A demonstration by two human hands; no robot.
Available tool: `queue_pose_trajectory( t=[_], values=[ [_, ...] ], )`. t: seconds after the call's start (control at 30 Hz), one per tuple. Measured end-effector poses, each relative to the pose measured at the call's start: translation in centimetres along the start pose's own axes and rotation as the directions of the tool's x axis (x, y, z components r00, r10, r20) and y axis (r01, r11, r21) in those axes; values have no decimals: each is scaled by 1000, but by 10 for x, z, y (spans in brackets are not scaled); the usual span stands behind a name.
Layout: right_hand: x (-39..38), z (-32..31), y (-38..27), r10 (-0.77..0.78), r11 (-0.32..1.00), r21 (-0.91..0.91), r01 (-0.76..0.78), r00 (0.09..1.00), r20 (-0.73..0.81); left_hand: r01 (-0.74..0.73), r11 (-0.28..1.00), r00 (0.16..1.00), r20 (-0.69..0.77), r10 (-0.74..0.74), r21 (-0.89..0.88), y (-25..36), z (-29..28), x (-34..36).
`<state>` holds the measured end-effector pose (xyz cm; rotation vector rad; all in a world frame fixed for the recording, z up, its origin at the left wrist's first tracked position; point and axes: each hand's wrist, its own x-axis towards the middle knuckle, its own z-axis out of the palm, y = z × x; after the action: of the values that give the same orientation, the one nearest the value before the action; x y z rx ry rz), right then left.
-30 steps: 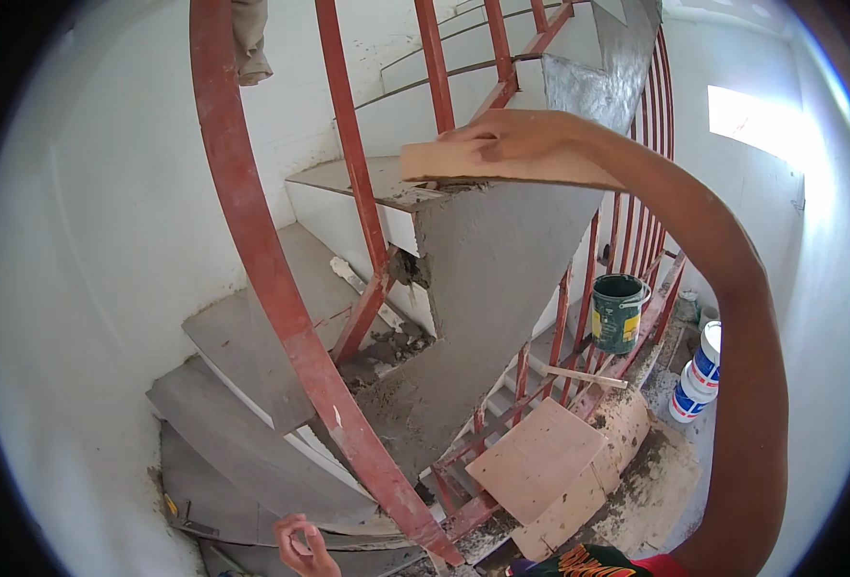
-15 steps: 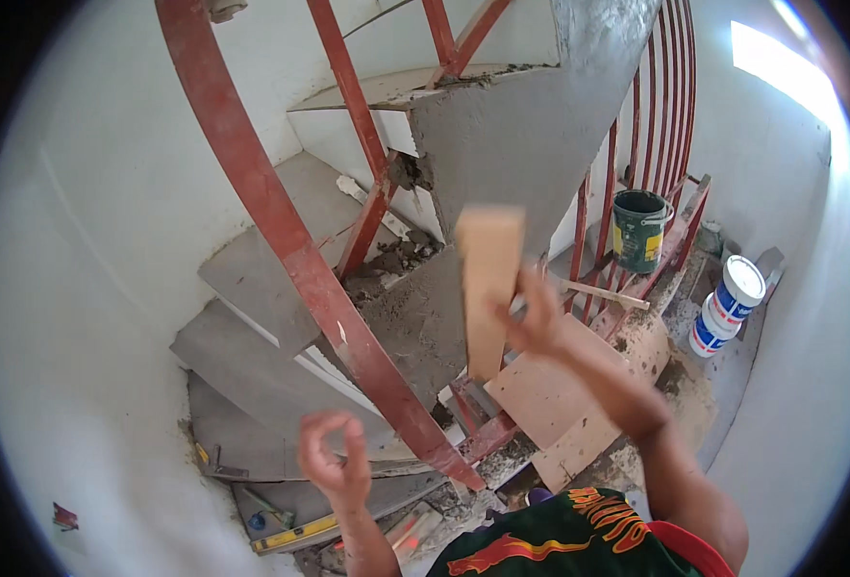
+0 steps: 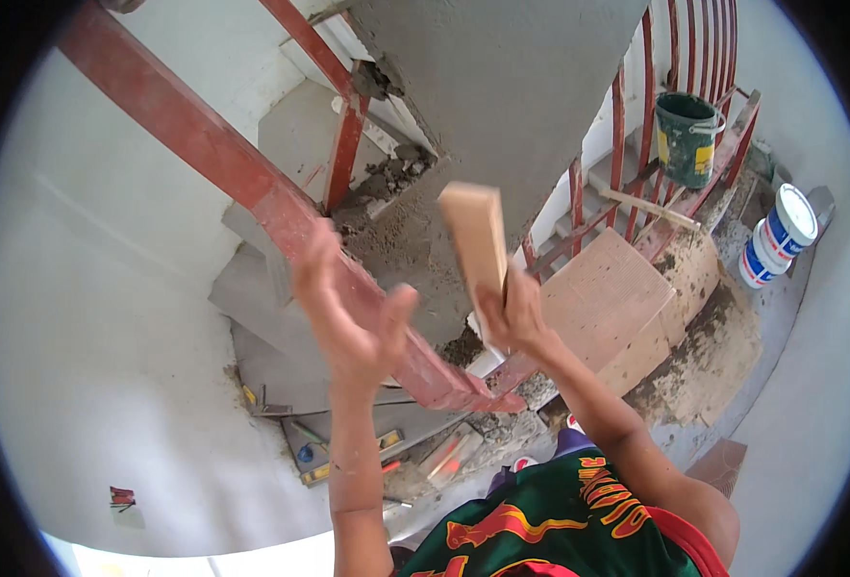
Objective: The person smooths wet concrete on a spiral staircase using a wooden block. They repeatedly rub the block against the stair treads and risers to level the surface. The person also uses a trowel to scoop concrete from a bucket and applies it to the stairs.
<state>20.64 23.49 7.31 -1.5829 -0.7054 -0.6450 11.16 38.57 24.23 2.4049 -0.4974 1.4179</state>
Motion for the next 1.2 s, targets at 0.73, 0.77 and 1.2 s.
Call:
queue_pose_trajectory(
  t=[0.73, 0.77, 1.2],
  values=[
    [32, 86, 6, -59, 972, -235, -10, 957, -285, 290, 957, 950, -116, -289, -14, -45, 10, -32],
    [32, 88, 7, -55, 972, -235, -13, 959, -279, 287, 958, 952, -113, -285, 2, -43, 9, -31],
    [-2, 89, 18, -275, 956, -131, 263, 958, -83, 326, 934, 926, -150, -347, -146, -45, 11, -33]
  ],
)
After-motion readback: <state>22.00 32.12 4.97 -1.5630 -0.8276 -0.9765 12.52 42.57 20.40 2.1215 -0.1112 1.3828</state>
